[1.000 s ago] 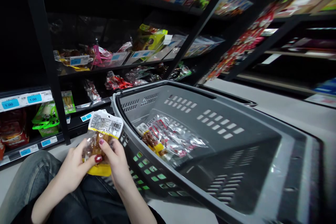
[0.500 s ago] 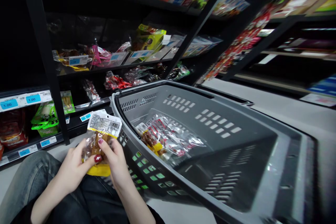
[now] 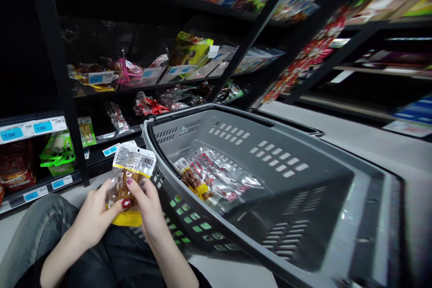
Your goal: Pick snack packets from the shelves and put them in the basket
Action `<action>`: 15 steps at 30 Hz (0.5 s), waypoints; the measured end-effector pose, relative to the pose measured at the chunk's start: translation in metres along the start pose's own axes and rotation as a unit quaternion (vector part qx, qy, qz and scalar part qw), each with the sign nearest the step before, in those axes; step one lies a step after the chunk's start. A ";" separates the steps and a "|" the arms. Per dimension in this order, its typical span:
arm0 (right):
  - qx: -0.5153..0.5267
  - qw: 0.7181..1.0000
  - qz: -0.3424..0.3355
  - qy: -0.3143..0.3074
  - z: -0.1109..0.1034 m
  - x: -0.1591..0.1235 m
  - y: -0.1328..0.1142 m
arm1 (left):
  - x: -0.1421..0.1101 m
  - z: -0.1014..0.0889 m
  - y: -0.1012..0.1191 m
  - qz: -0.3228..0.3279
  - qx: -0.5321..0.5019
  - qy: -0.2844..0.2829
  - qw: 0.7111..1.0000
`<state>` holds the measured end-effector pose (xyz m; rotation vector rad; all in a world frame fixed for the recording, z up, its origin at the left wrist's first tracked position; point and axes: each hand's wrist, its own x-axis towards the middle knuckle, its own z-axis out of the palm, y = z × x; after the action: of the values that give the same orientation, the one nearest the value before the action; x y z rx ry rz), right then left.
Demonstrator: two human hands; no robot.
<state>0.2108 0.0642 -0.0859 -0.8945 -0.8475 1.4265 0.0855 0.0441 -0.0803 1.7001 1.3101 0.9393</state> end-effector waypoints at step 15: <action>-0.003 1.000 0.002 0.002 0.001 -0.001 -0.001 | 0.000 0.000 0.001 0.002 0.005 0.004 1.000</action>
<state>0.2106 0.0637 -0.0842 -0.9037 -0.8473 1.4256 0.0859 0.0442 -0.0796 1.7086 1.3189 0.9449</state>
